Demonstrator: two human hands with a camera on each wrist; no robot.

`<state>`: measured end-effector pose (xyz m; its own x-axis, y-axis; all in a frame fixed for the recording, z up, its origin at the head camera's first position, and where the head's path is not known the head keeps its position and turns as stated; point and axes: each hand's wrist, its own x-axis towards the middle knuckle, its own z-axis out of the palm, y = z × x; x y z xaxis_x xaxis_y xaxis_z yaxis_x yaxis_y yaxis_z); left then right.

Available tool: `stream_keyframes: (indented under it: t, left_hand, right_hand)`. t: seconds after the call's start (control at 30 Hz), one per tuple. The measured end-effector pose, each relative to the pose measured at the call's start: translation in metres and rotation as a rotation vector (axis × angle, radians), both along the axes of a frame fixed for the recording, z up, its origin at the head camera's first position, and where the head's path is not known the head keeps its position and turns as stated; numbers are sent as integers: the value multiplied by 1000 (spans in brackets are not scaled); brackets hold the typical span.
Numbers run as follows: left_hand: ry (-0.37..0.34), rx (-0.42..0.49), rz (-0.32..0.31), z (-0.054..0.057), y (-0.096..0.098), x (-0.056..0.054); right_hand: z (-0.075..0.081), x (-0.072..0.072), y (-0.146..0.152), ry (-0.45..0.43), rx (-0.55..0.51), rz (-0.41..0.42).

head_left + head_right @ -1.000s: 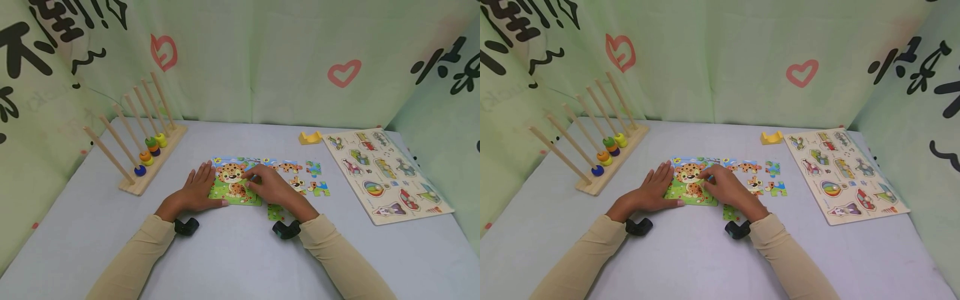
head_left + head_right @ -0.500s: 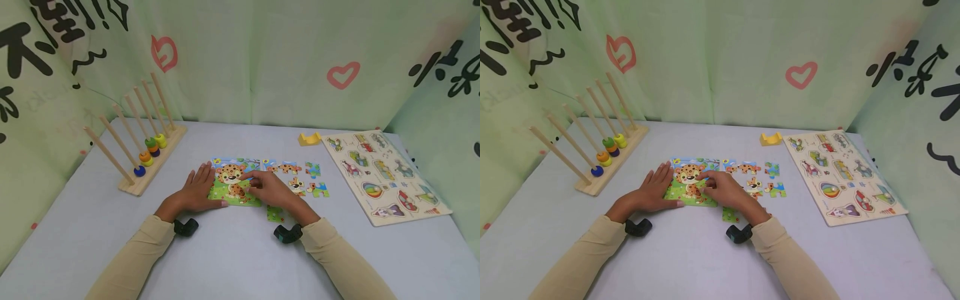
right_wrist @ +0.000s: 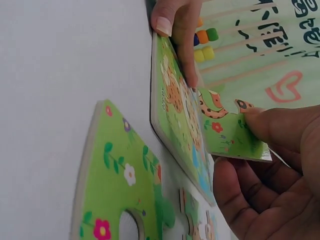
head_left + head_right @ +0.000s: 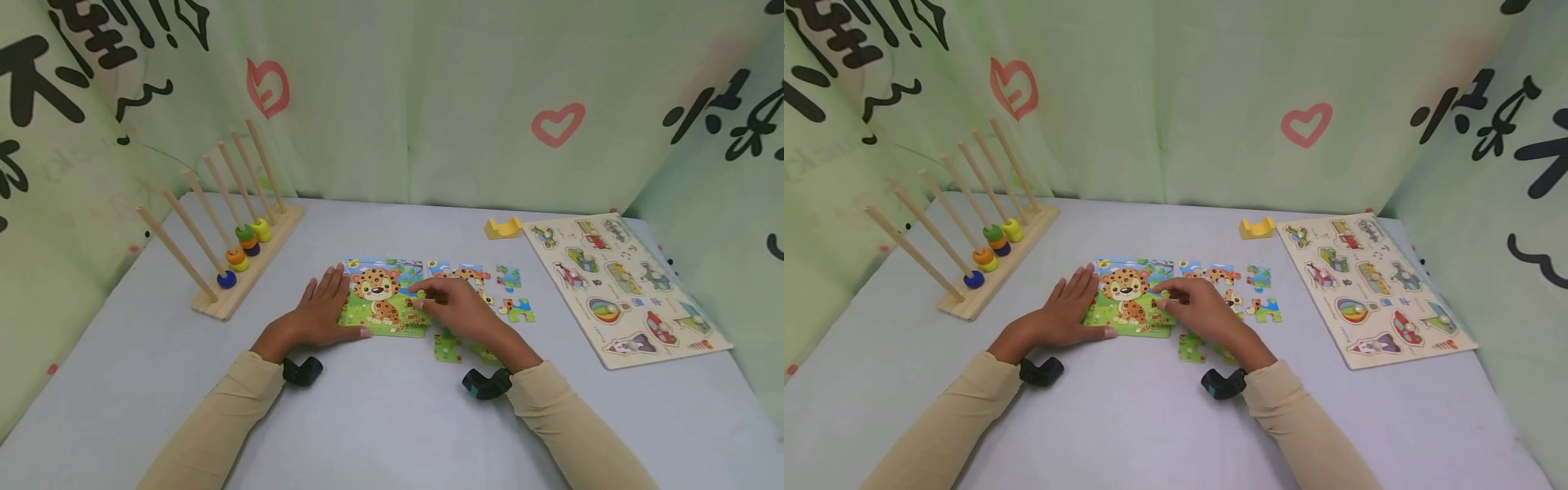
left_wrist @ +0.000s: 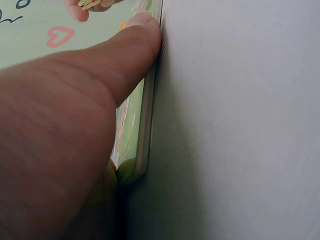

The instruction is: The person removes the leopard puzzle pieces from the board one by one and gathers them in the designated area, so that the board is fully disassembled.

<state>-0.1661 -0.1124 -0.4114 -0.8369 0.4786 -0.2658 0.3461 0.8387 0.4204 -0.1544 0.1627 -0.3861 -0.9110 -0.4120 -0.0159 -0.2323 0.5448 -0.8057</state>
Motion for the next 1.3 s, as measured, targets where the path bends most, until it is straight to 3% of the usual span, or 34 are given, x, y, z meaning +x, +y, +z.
stream_keyframes:
  t: [0.23, 0.5, 0.97, 1.13, 1.3]
  left_hand:
    - [-5, 12, 0, 1, 0, 0]
    - [-11, 15, 1, 1, 0, 1]
    - [0, 16, 4, 0, 0, 1]
    - [3, 15, 6, -3, 0, 1]
    - [6, 22, 3, -3, 1, 1]
  right_hand:
    - [1, 4, 11, -7, -11, -32]
    - [2, 14, 39, 46, -2, -42]
    - [5, 35, 90, 28, 45, -196]
    - [4, 41, 111, 32, 96, -254]
    - [5, 48, 127, 24, 171, -244]
